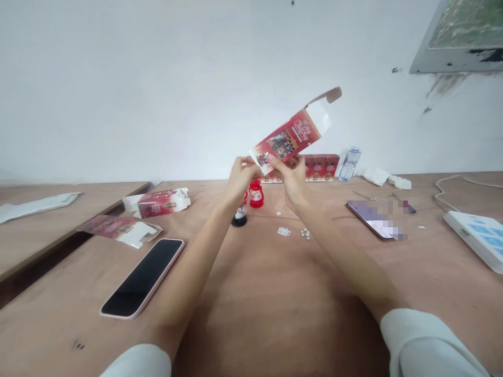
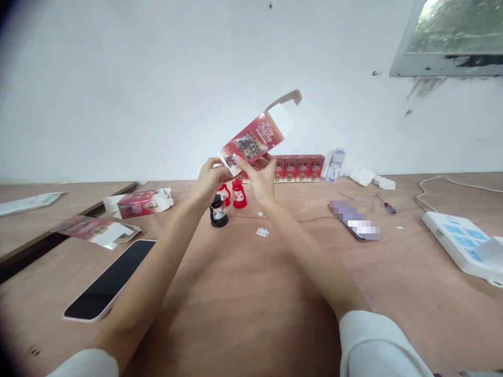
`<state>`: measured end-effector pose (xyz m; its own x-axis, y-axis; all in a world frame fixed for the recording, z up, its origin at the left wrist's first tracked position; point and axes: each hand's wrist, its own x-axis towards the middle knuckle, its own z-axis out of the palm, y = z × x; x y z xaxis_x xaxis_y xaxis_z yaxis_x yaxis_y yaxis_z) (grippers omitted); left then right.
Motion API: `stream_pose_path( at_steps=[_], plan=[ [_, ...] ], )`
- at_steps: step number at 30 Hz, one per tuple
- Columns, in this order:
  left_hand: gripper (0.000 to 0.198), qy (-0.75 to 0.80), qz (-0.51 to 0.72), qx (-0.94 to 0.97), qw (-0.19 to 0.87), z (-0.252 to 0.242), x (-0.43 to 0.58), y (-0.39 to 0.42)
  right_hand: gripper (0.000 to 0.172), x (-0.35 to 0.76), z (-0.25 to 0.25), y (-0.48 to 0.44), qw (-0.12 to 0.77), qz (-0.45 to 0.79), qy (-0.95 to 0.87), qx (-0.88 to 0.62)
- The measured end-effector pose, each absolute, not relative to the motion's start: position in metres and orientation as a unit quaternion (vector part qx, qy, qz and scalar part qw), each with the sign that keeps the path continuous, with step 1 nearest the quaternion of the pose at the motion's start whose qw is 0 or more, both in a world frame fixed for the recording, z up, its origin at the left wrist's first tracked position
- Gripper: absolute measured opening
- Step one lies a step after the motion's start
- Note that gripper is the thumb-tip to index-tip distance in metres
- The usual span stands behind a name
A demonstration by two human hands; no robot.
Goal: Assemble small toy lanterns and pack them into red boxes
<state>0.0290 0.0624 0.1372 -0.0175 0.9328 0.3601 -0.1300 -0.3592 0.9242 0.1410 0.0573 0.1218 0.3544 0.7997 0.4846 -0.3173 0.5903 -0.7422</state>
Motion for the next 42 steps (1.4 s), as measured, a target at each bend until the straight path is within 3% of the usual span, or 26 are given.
stream_pose_path(
  at_steps=[7,10,13,17,25,31,35,39,42],
  plan=[
    [0.035,0.382,0.572,0.629,0.362,0.144,0.019,0.058,0.057,0.14,0.127,0.052,0.763,0.387,-0.447,-0.262],
    [0.046,0.388,0.562,0.707,0.184,0.148,0.013,0.053,0.056,0.142,0.132,0.047,0.728,0.408,-0.477,-0.275],
    [0.043,0.387,0.519,0.762,-0.01,0.15,0.008,0.051,0.06,0.148,0.137,0.045,0.698,0.398,-0.512,-0.305],
    [0.042,0.401,0.44,0.793,-0.127,0.15,0.005,0.052,0.061,0.156,0.141,0.048,0.678,0.401,-0.521,-0.329],
    [0.063,0.404,0.329,0.841,-0.149,0.155,0.001,0.046,0.052,0.17,0.141,0.056,0.621,0.436,-0.562,-0.329],
    [0.054,0.387,0.322,0.856,-0.116,0.162,-0.003,0.037,0.041,0.187,0.143,0.063,0.574,0.505,-0.545,-0.344],
    [0.045,0.343,0.323,0.868,-0.156,0.163,-0.006,0.037,0.029,0.192,0.144,0.064,0.555,0.552,-0.509,-0.358],
    [0.039,0.311,0.302,0.874,-0.219,0.161,-0.001,0.039,0.036,0.187,0.145,0.059,0.567,0.548,-0.532,-0.309],
    [0.032,0.301,0.297,0.882,-0.207,0.161,0.0,0.037,0.042,0.185,0.143,0.059,0.603,0.509,-0.534,-0.304]
  ],
)
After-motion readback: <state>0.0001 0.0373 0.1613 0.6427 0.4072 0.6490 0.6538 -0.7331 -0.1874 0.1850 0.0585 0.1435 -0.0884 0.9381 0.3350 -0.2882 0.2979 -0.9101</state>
